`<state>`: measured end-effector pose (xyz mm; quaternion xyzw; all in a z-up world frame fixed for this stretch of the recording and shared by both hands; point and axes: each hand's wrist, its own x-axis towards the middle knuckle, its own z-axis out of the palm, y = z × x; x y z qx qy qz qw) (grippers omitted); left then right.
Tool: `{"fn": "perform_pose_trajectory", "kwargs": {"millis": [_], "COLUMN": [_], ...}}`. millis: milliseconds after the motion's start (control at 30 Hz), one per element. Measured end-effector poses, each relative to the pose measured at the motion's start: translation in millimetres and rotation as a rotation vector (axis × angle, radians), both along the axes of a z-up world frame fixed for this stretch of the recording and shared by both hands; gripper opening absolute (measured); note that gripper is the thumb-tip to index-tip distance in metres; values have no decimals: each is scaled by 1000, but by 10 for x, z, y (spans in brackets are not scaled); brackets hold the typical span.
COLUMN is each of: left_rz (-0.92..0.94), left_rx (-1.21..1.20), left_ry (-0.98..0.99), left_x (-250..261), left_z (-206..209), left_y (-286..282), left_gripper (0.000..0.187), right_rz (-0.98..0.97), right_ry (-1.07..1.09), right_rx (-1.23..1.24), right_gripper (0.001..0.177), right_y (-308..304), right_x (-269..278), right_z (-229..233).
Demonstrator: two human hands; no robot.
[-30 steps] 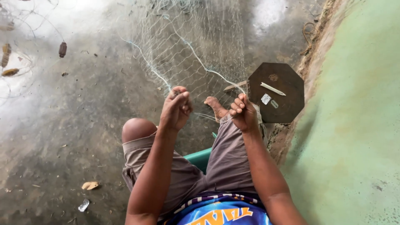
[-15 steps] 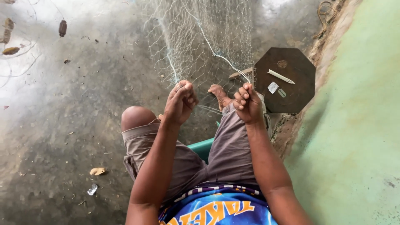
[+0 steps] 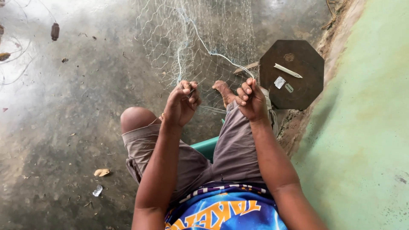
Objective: Repairing and untangling a large fishing net using a mending shuttle.
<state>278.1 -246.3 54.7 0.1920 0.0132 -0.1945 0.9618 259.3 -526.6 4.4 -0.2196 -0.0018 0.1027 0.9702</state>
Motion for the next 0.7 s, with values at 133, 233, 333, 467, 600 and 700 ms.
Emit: {"fn": "perform_pose_trajectory", "kwargs": {"millis": [133, 233, 333, 467, 600, 700], "left_rz": [7, 21, 17, 28, 4, -49], "left_rx": [-8, 6, 19, 6, -41, -154], "left_ry": [-5, -16, -26, -40, -63, -130], "left_x": [-13, -24, -38, -63, -92, -86], "left_z": [-29, -37, 2, 42, 243, 331], "left_y": [-2, 11, 26, 44, 73, 78], "left_gripper": [10, 12, 14, 15, 16, 14], "right_rz": [-1, 1, 1, -1, 1, 31], "right_ry": [-3, -8, -9, 25, 76, 118], "right_rx": [-9, -11, -8, -69, -124, -151], "right_gripper": [18, 19, 20, 19, 23, 24], "right_y": [-1, 8, 24, 78, 141, 200], "right_x": [-1, 2, -4, -8, -8, -16], "right_z": [-13, -12, -24, -33, -6, -64]}}
